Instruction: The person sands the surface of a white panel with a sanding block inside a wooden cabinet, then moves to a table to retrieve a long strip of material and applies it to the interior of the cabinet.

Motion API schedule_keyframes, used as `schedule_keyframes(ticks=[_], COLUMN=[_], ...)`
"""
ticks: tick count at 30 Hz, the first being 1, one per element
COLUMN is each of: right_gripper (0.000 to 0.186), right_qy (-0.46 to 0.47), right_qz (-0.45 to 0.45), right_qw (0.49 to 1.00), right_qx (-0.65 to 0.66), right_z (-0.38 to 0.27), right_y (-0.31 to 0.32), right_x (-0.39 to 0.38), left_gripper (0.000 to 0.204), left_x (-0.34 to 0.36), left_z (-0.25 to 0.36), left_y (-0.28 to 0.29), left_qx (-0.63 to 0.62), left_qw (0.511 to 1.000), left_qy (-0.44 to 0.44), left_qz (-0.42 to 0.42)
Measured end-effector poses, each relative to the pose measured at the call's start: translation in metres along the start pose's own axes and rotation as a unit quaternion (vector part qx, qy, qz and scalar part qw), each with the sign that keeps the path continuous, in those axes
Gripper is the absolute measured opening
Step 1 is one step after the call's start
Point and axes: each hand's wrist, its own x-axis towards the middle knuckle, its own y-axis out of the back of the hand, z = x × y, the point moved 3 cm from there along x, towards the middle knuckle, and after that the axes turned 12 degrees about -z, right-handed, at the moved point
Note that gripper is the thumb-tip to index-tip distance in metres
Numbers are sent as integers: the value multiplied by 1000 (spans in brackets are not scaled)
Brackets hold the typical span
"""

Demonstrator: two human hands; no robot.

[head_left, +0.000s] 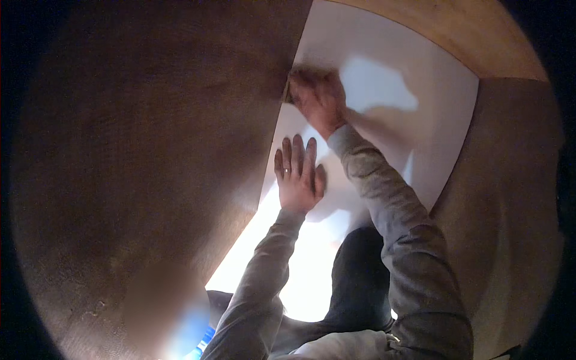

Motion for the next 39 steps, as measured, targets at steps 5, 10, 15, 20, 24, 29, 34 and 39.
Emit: schedule_keyframes(ticks=[5, 10, 15, 20, 24, 29, 34, 39], right_gripper=[25, 28, 19, 15, 8, 4, 16, 22], right_qy=[38, 64, -108, -167, -89, -87, -63, -77], right_qz=[-49, -102, 74, -26, -1, -42, -3, -138], right_qw=[998, 992, 991, 985, 995, 992, 997, 981], right_qx=[23, -42, 13, -19, 38, 78, 49, 114], right_z=[-51, -38, 22, 24, -55, -86, -107, -110], right_y=[-2, 0, -6, -16, -1, -1, -3, -10], right_x=[-39, -41, 12, 15, -28, -68, -107, -93], left_gripper=[64, 58, 59, 62, 67, 71, 74, 73], left_x=[-5, -8, -6, -3, -17, -47, -108, -126], left_z=[-14, -13, -8, 0, -10, -14, -2, 3], left_y=[-2, -5, -8, -3, -1, 2, 5, 13], left_qx=[-9, -53, -68, -110, -137, -143, -161, -160], left_qw=[998, 996, 993, 987, 982, 983, 986, 986], left_qy=[-28, -31, -69, -66, -57, -85, -42, 26], left_qz=[50, 66, 72, 92, 120, 71, 2, -49])
